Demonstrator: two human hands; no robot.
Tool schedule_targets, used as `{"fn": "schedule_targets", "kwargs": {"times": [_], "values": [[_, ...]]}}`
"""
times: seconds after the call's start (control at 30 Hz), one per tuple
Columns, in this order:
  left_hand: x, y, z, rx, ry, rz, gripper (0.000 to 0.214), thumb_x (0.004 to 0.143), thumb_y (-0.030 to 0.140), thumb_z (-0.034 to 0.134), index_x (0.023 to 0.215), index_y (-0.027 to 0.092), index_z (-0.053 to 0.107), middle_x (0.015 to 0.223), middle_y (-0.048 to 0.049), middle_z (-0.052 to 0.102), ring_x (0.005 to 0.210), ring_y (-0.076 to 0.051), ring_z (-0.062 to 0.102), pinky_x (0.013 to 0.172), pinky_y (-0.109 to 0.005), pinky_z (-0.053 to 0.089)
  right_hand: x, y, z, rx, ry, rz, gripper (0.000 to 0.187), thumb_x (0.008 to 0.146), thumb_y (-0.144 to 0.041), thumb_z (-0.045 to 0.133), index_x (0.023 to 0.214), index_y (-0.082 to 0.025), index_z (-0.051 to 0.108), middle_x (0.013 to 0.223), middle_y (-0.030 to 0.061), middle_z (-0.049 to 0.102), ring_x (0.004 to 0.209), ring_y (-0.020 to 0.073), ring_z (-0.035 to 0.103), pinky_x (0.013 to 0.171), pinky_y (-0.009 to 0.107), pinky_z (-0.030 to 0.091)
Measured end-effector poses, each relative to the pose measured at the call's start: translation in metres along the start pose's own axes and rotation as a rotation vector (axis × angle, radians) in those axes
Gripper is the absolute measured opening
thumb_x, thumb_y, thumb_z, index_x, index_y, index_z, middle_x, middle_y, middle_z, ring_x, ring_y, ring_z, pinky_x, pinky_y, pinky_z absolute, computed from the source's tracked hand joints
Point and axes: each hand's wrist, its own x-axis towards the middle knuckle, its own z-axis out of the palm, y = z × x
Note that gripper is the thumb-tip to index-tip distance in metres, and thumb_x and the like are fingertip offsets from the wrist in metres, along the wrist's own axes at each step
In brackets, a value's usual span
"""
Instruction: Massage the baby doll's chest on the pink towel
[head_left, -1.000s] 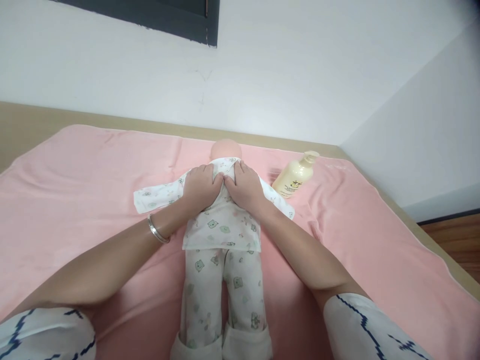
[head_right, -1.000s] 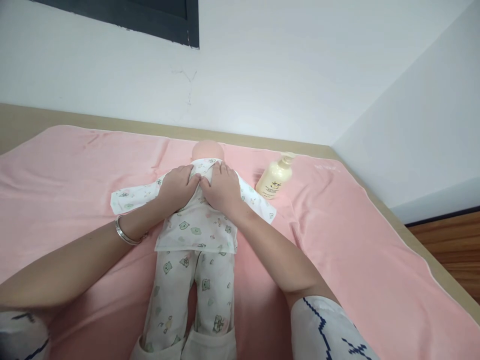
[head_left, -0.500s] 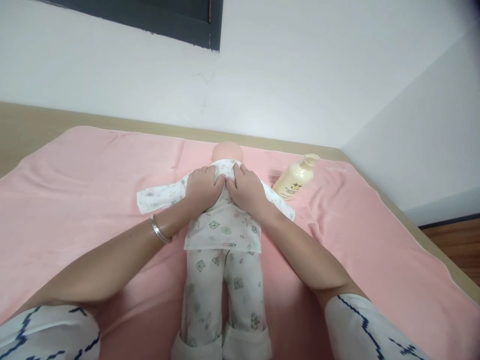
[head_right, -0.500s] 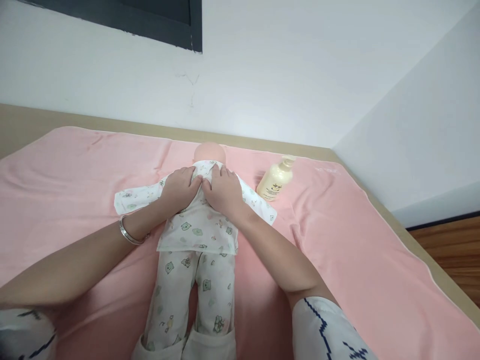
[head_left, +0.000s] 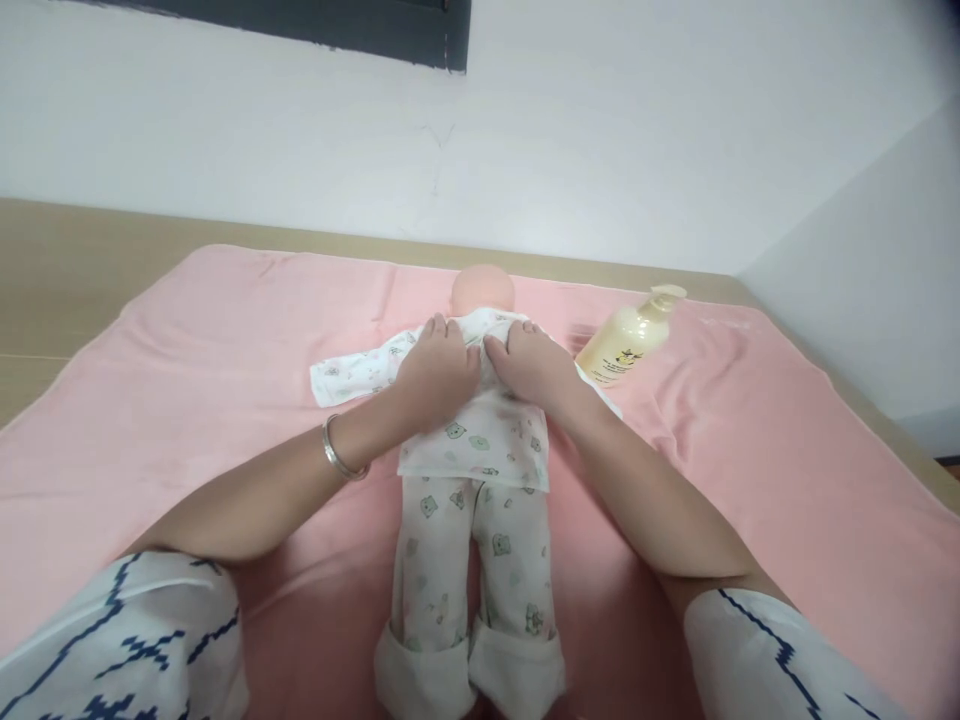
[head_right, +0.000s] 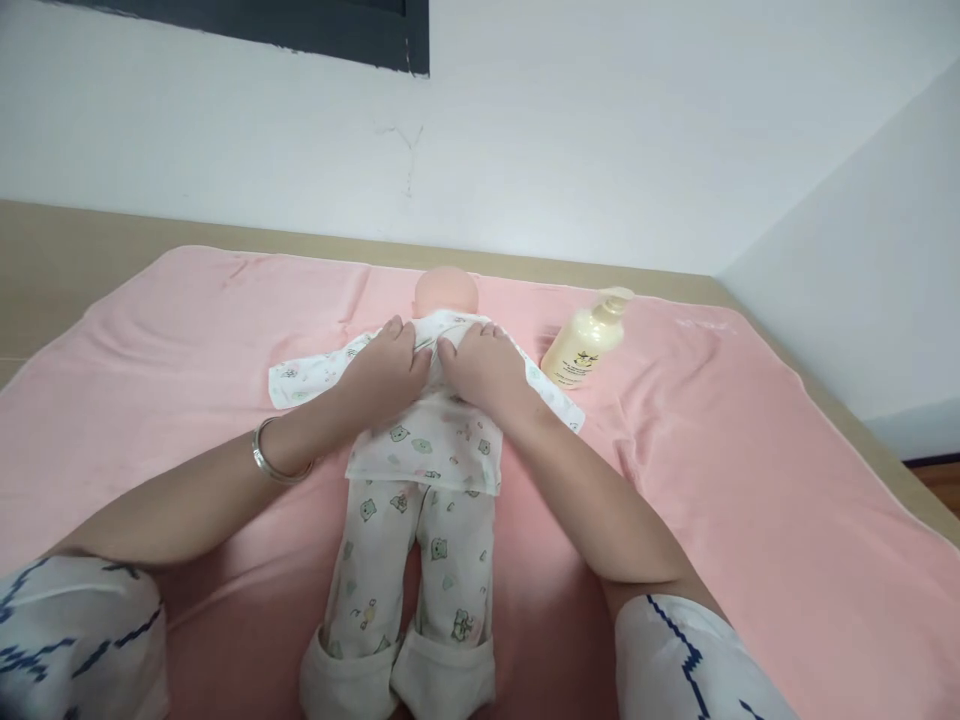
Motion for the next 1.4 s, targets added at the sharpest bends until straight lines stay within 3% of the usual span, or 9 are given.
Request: {"fn": "schedule_targets", "kwargs": {"times": [0.13,0.23,0.37,0.5,0.67,0.87,1.13,1.27,1.4], "values": [[-0.009,0.009,-0.01,0.158,-0.141,0.11,0.031,0.096,0.014,0.041,0.099,0.014,0.072,0.113,-0.0204,0.069,0.128,-0.038,0.062,0.117,-0.055,0.048,0.011,0.01,0.005,0.03,-0.006,-0.08,0.069,0.112,-0.041,0.03,0.157,0.008,0.045,0.165,0.0315,0.048,0.156,0.039,0.045,0.129,0.05,0.034],[0.003,0.004,-0.015,0.142,-0.191,0.008,0.029,0.1,0.021,0.04,0.093,0.018,0.068,0.106,-0.0161,0.069,0.115,-0.035,0.067,0.106,-0.052,0.054,0.007,0.008,0.009,-0.015,0.018,-0.068,0.07,0.112,-0.041,0.031,0.161,0.008,0.04,0.167,0.0316,0.045,0.157,0.0429,0.042,0.13,0.055,0.033],[0.023,-0.008,-0.012,0.021,-0.198,-0.138,0.039,0.105,0.038,0.036,0.11,0.014,0.066,0.12,-0.0202,0.071,0.121,-0.036,0.066,0.107,-0.05,0.054,-0.016,-0.007,0.011,-0.134,0.074,-0.09,0.068,0.112,-0.037,0.031,0.161,0.01,0.041,0.157,0.0341,0.054,0.148,0.0455,0.052,0.122,0.054,0.043],[0.027,-0.011,-0.006,-0.028,-0.157,-0.146,0.044,0.105,0.041,0.035,0.116,0.011,0.065,0.123,-0.0206,0.073,0.12,-0.035,0.067,0.11,-0.048,0.052,-0.035,-0.016,0.008,-0.237,0.086,-0.181,0.066,0.111,-0.03,0.031,0.161,0.012,0.038,0.159,0.0375,0.051,0.15,0.045,0.05,0.119,0.053,0.046],[0.013,-0.002,-0.007,0.054,-0.119,-0.134,0.043,0.107,0.036,0.031,0.117,0.011,0.065,0.12,-0.0213,0.072,0.118,-0.036,0.067,0.106,-0.048,0.053,-0.014,-0.006,-0.002,-0.072,-0.02,-0.096,0.059,0.113,-0.036,0.028,0.142,0.003,0.062,0.143,0.0303,0.066,0.142,0.0407,0.057,0.116,0.051,0.047],[-0.003,0.008,-0.012,0.214,-0.131,0.017,0.03,0.099,0.015,0.037,0.099,0.014,0.067,0.109,-0.0213,0.069,0.112,-0.036,0.069,0.102,-0.048,0.054,0.01,0.005,0.0,-0.014,-0.036,-0.023,0.072,0.114,-0.049,0.033,0.157,0.008,0.046,0.162,0.0333,0.049,0.155,0.0432,0.045,0.126,0.05,0.038],[0.028,-0.007,-0.025,-0.065,-0.227,-0.184,0.037,0.1,0.035,0.039,0.077,0.021,0.065,0.081,-0.0106,0.072,0.079,-0.027,0.068,0.074,-0.039,0.052,-0.036,-0.023,0.017,-0.225,0.15,-0.178,0.063,0.112,-0.033,0.029,0.155,0.01,0.048,0.152,0.0378,0.057,0.142,0.0468,0.057,0.117,0.058,0.047],[0.024,-0.01,-0.016,0.019,-0.144,-0.103,0.045,0.106,0.036,0.031,0.09,0.019,0.069,0.094,-0.014,0.075,0.09,-0.029,0.07,0.082,-0.041,0.055,-0.024,-0.016,0.013,-0.144,0.14,-0.15,0.055,0.111,-0.032,0.034,0.144,0.005,0.059,0.146,0.0326,0.064,0.138,0.0424,0.061,0.116,0.052,0.049],[0.005,-0.003,-0.008,0.253,-0.1,0.102,0.04,0.101,0.015,0.031,0.098,0.012,0.071,0.101,-0.0206,0.071,0.104,-0.035,0.068,0.094,-0.048,0.055,0.005,0.0,0.001,-0.014,0.037,-0.092,0.059,0.114,-0.039,0.032,0.145,0.005,0.058,0.149,0.0283,0.064,0.141,0.0389,0.059,0.12,0.047,0.045]]}}
